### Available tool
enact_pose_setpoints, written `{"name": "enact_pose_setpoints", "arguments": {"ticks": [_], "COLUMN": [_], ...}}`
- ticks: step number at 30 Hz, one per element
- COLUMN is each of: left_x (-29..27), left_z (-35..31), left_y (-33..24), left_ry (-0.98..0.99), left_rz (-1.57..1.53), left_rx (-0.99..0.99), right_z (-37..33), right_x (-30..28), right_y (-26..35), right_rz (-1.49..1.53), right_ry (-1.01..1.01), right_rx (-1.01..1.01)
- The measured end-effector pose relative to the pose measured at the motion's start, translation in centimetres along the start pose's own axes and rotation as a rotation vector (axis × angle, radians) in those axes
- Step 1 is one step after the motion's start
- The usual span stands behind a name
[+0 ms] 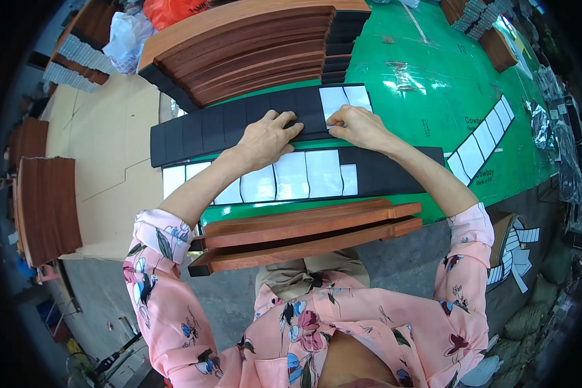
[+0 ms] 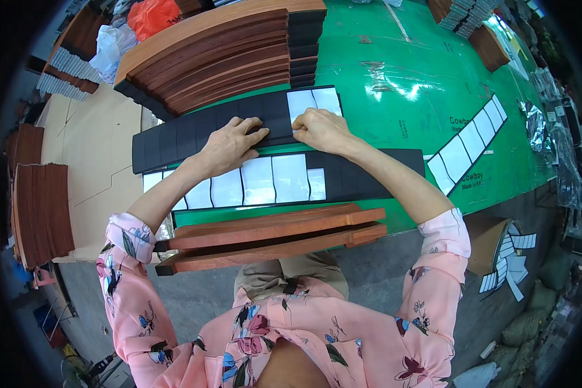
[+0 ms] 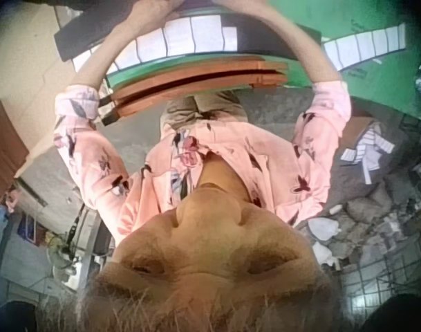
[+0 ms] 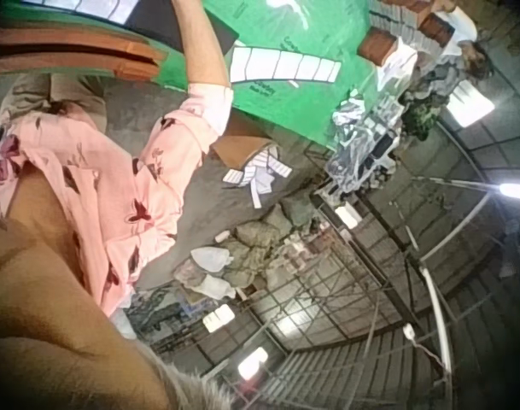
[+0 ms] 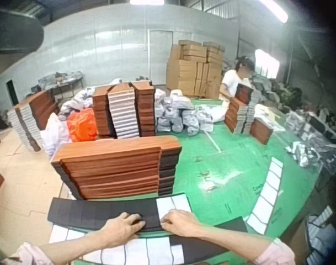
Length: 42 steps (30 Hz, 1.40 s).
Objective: The recorder is applying small black felt or foam adhesive pads to the undersides of curved wooden furniture components.
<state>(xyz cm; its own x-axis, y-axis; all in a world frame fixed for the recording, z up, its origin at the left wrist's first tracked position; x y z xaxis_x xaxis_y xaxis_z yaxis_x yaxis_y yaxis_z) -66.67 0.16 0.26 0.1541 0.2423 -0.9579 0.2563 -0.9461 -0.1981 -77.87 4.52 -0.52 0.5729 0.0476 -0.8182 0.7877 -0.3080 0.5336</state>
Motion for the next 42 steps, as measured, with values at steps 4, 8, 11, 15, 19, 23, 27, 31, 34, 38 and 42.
{"name": "enact_pose_setpoints", "arguments": {"ticks": [4, 8, 11, 15, 19, 23, 27, 31, 34, 38, 42], "left_x": [0.2, 0.2, 0.2, 0.7, 0.8, 0.9, 1.1, 0.9, 0.3, -3.8, -7.7], "left_z": [0.0, -0.3, -0.5, -0.8, -1.1, -1.4, -1.5, -1.7, -2.3, -3.4, -4.5], "left_y": [0.0, -0.4, -0.5, -0.4, -0.8, -0.7, -0.8, -0.9, -0.7, -0.9, -2.5], "left_ry": [-0.059, -0.144, -0.199, -0.182, -0.205, -0.177, -0.209, -0.173, -0.19, -0.264, -0.262], "left_rz": [0.021, 0.094, 0.12, 0.1, 0.059, 0.05, 0.018, 0.028, -0.108, -0.228, -0.634], "left_rx": [0.015, 0.0, 0.009, -0.003, 0.021, 0.008, 0.03, 0.026, 0.037, 0.092, 0.029], "right_z": [0.4, -0.8, -1.1, -0.6, 0.5, 0.8, 0.6, -2.5, -4.3, -8.0, -10.9], "right_x": [1.6, 2.8, 3.0, 3.8, 2.3, 0.5, 0.0, -4.1, -5.7, -6.3, -6.6], "right_y": [-1.3, -2.4, -0.6, 2.6, 1.5, 2.4, 3.2, 6.9, 5.1, 3.9, 4.7], "right_rz": [0.278, 0.718, 0.818, 0.635, 0.507, 0.284, 0.296, 0.288, 0.59, 0.693, 0.651], "right_ry": [0.125, 0.245, 0.279, 0.262, 0.082, -0.123, -0.144, -0.226, -0.211, -0.143, -0.197], "right_rx": [0.092, 0.374, 0.338, 0.11, -0.007, -0.114, -0.157, -0.257, -0.158, -0.071, -0.101]}}
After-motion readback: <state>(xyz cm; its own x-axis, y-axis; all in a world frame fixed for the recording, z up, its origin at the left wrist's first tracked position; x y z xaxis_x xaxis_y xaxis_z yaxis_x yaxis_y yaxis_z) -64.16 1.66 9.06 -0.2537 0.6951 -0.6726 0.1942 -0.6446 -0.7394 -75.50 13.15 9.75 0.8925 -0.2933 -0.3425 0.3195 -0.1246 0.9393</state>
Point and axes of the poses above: each hand's wrist, its own z-axis towards the middle knuckle, its own x-axis out of the palm, y = z × x, the point moved 10 cm from there along z, towards the middle knuckle, and after that the axes turned 4 degrees about -y, right-handed, at the moved point
